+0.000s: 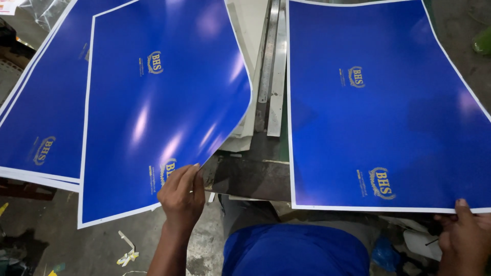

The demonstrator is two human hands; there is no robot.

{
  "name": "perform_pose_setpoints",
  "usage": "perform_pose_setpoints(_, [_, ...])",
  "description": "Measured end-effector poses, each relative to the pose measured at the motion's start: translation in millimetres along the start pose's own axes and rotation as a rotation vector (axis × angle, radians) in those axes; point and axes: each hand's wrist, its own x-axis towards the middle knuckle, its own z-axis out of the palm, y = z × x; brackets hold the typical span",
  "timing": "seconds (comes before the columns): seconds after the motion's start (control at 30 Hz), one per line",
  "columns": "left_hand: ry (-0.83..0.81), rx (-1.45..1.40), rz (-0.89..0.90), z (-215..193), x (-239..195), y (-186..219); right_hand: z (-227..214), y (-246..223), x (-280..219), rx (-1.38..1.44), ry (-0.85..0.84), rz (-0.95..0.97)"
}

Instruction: Feeding and organizing printed sheets into a finishing machine.

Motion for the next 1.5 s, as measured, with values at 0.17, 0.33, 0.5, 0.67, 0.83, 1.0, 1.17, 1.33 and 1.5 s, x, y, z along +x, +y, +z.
perform_pose_setpoints(0.17, [0.058,-0.003,-0.055,-0.2,-13.0,-15.3,-2.5,7.5,5.5,0.005,0.029,0.051])
perform_pose_setpoints(0.33, [-0.006,-0.014,-0.029,4.5,-10.0,-10.4,27.5,-14.0,10.8,-0.028,0.06,0.075])
perform_pose_setpoints(0.5, [-0.092,-0.018,0.036,9.1,-4.3,-4.6,43.4,10.5,41.7,0.154,-0.084,0.093])
perform_pose_setpoints(0.67, [-0.097,0.018,0.032,-0.6,-6.5,-7.3,40.6,8.4,48.9,0.163,-0.008,0.046])
perform_pose_setpoints(0.83, [-0.083,0.054,-0.025,-3.0,-15.6,-16.0,29.6,26.4,52.3,0.234,0.012,-0.004])
perform_pose_setpoints(1.0, [-0.095,0.015,0.006,4.9,-8.5,-8.2,44.2,30.1,61.9,0.257,0.011,0.082])
perform_pose_setpoints(1.17, [-0.099,0.012,0.033,6.1,-7.7,-6.5,42.8,54.5,76.9,0.553,-0.057,0.093])
perform_pose_setpoints(1.33, [-0.122,0.026,0.006,7.0,-13.3,-10.7,62.5,39.0,78.5,0.501,-0.06,0.081])
perform_pose_setpoints(1.5, [-0.123,-0.013,0.007,10.4,-10.8,-6.4,62.1,46.1,91.9,0.673,0.042,0.243])
